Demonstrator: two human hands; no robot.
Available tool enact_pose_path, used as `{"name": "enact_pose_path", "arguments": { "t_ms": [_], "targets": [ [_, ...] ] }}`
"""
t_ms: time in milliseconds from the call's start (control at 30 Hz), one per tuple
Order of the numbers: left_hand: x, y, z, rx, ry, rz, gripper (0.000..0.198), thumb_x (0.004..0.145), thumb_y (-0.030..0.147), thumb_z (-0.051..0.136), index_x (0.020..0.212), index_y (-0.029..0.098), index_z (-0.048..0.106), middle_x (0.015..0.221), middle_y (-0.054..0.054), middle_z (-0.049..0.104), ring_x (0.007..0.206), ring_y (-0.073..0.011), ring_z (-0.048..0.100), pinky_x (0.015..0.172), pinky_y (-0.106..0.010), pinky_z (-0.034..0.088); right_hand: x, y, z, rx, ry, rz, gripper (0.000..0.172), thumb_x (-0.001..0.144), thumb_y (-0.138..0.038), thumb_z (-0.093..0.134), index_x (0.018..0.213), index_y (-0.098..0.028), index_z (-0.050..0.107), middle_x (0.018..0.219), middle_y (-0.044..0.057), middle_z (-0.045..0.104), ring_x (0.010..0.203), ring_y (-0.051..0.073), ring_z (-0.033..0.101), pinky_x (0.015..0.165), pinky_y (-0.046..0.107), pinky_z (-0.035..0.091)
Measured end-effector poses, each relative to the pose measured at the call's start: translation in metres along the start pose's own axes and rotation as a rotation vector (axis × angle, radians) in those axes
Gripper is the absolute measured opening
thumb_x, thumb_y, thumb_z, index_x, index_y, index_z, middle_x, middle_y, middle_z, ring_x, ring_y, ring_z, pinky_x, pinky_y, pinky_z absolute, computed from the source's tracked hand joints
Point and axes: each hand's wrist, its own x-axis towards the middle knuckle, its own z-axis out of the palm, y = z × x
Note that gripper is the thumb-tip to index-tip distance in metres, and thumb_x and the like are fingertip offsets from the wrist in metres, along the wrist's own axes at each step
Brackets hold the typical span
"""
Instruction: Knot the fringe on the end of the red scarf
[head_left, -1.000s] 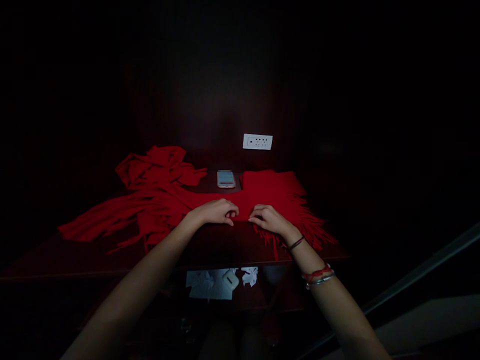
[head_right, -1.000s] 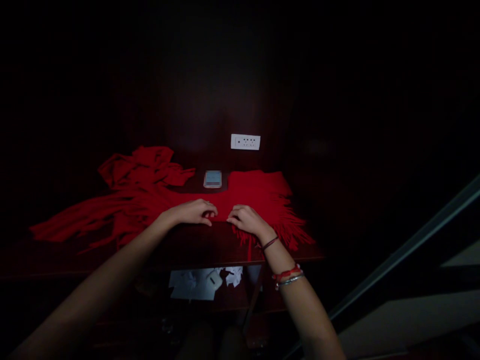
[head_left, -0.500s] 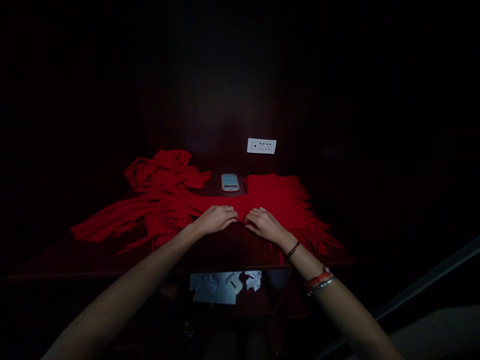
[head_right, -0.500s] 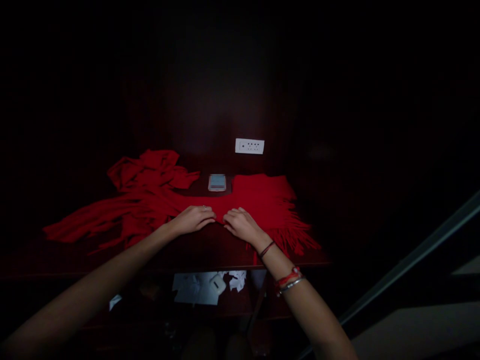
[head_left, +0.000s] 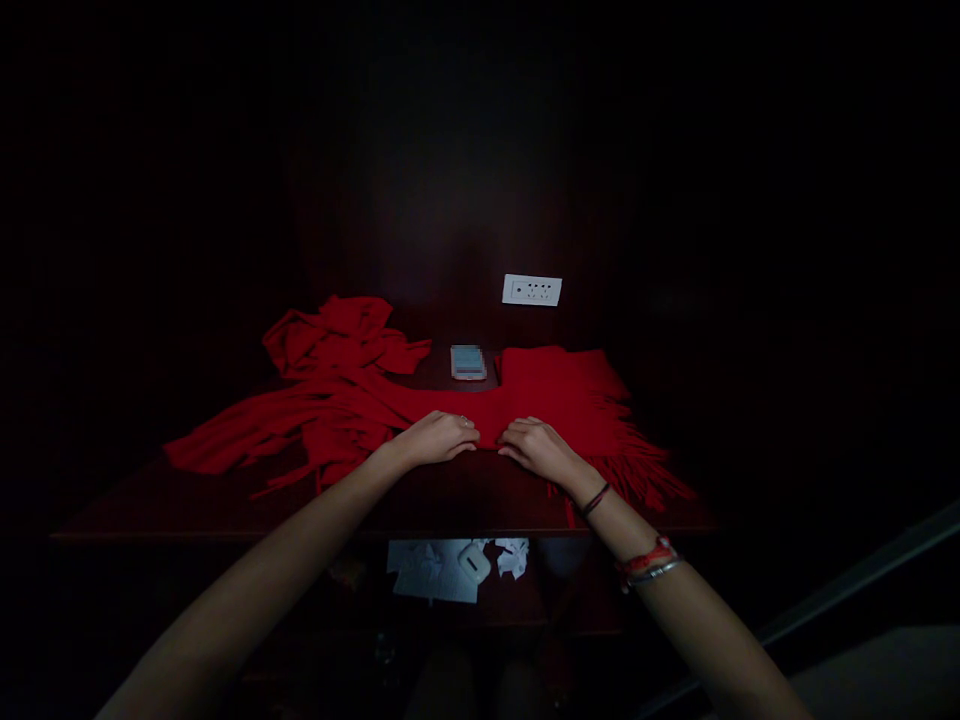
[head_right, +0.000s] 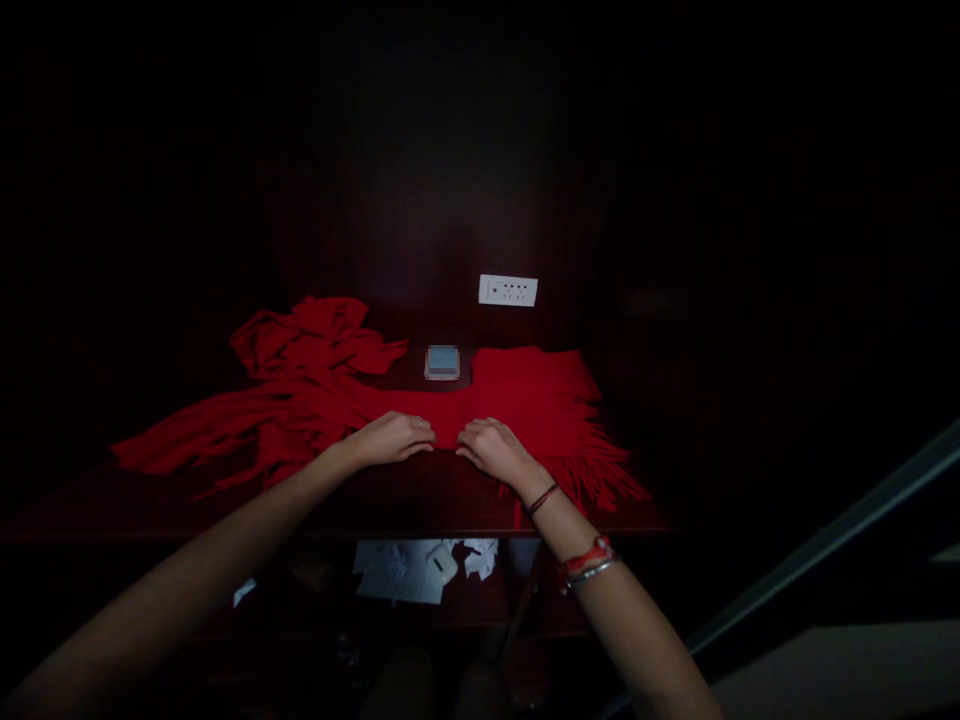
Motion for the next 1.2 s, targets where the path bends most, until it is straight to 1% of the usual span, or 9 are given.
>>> {"name": "enact_pose_path", "arguments": {
  "t_ms": [100, 233, 433, 633, 767, 867, 1000, 1100, 1200],
  "targets": [
    [0.001, 0.001, 0.001, 0.047, -0.003, 0.01, 0.017, 0.083, 0.025, 0.04, 0.078, 0.019, 0.055, 0.072, -0.001, 0.058, 0.069, -0.0128, 0.054, 0.057, -0.02, 0.034, 0.001, -0.004, 0.0, -0.024, 0.027, 0.01, 0.02, 0.08, -0.031, 0.045, 0.089, -0.017, 0.055, 0.081, 0.005, 0.057, 0.078, 0.015, 0.048, 0.07, 0.026, 0.033],
    [0.0, 0.0, 0.001, 0.06, -0.005, 0.007, 0.018, 0.083, 0.025, 0.038, 0.078, 0.019, 0.054, 0.073, -0.001, 0.058, 0.07, -0.0133, 0.054, 0.058, -0.021, 0.035, 0.003, -0.005, 0.003, -0.048, 0.01, 0.017, 0.017, 0.082, -0.025, 0.042, 0.08, -0.017, 0.056, 0.077, 0.004, 0.057, 0.074, 0.014, 0.048, 0.068, 0.026, 0.033],
    [-0.009, -0.008, -0.006, 0.001, -0.009, -0.018, 0.013, 0.081, 0.027, 0.043, 0.085, 0.02, 0.053, 0.081, -0.001, 0.057, 0.073, -0.0131, 0.053, 0.061, -0.02, 0.036, 0.002, -0.002, 0.006, 0.0, -0.02, -0.015, 0.018, 0.082, -0.025, 0.042, 0.075, -0.016, 0.057, 0.074, 0.005, 0.056, 0.072, 0.013, 0.049, 0.069, 0.026, 0.033],
    [-0.012, -0.008, -0.007, -0.053, -0.058, -0.015, 0.011, 0.079, 0.025, 0.044, 0.077, 0.021, 0.054, 0.077, -0.001, 0.056, 0.072, -0.0135, 0.053, 0.062, -0.021, 0.037, 0.001, -0.003, 0.002, 0.035, -0.026, -0.047, 0.02, 0.082, -0.026, 0.04, 0.08, -0.017, 0.058, 0.076, 0.005, 0.056, 0.075, 0.014, 0.048, 0.072, 0.027, 0.035],
    [-0.012, -0.008, -0.008, -0.097, -0.083, -0.008, 0.011, 0.079, 0.024, 0.045, 0.079, 0.021, 0.055, 0.076, 0.0, 0.056, 0.072, -0.0134, 0.053, 0.062, -0.021, 0.036, 0.001, -0.004, -0.002, 0.074, -0.041, -0.055, 0.02, 0.082, -0.027, 0.042, 0.083, -0.016, 0.058, 0.077, 0.005, 0.056, 0.077, 0.014, 0.049, 0.074, 0.027, 0.036],
    [-0.012, -0.009, -0.008, -0.113, -0.091, -0.012, 0.011, 0.079, 0.023, 0.045, 0.079, 0.021, 0.055, 0.076, 0.0, 0.056, 0.072, -0.0133, 0.052, 0.062, -0.021, 0.036, -0.001, -0.002, -0.006, 0.104, -0.039, -0.042, 0.018, 0.081, -0.025, 0.044, 0.084, -0.016, 0.059, 0.079, 0.005, 0.057, 0.078, 0.014, 0.049, 0.075, 0.028, 0.036],
    [-0.013, -0.01, -0.008, -0.129, -0.083, -0.015, 0.014, 0.08, 0.023, 0.042, 0.079, 0.021, 0.055, 0.077, 0.0, 0.056, 0.072, -0.0128, 0.052, 0.064, -0.021, 0.037, -0.007, 0.007, -0.013, 0.179, -0.043, -0.001, 0.015, 0.075, -0.022, 0.051, 0.086, -0.016, 0.059, 0.081, 0.004, 0.058, 0.08, 0.015, 0.05, 0.077, 0.029, 0.036],
    [-0.014, -0.01, -0.008, -0.13, -0.081, -0.022, 0.014, 0.08, 0.023, 0.042, 0.079, 0.021, 0.055, 0.078, 0.0, 0.056, 0.072, -0.0129, 0.052, 0.064, -0.021, 0.037, -0.013, 0.014, -0.018, 0.243, -0.042, 0.033, 0.017, 0.069, -0.021, 0.058, 0.085, -0.016, 0.06, 0.084, 0.005, 0.058, 0.083, 0.015, 0.05, 0.079, 0.029, 0.036],
    [-0.012, -0.005, -0.006, -0.134, -0.058, -0.012, 0.013, 0.08, 0.026, 0.043, 0.085, 0.021, 0.055, 0.084, -0.001, 0.055, 0.077, -0.0138, 0.052, 0.066, -0.021, 0.038, -0.017, 0.018, -0.02, 0.31, -0.052, 0.059, 0.018, 0.066, -0.021, 0.06, 0.083, -0.017, 0.061, 0.086, 0.005, 0.058, 0.084, 0.015, 0.05, 0.08, 0.029, 0.037]
  ]
}}
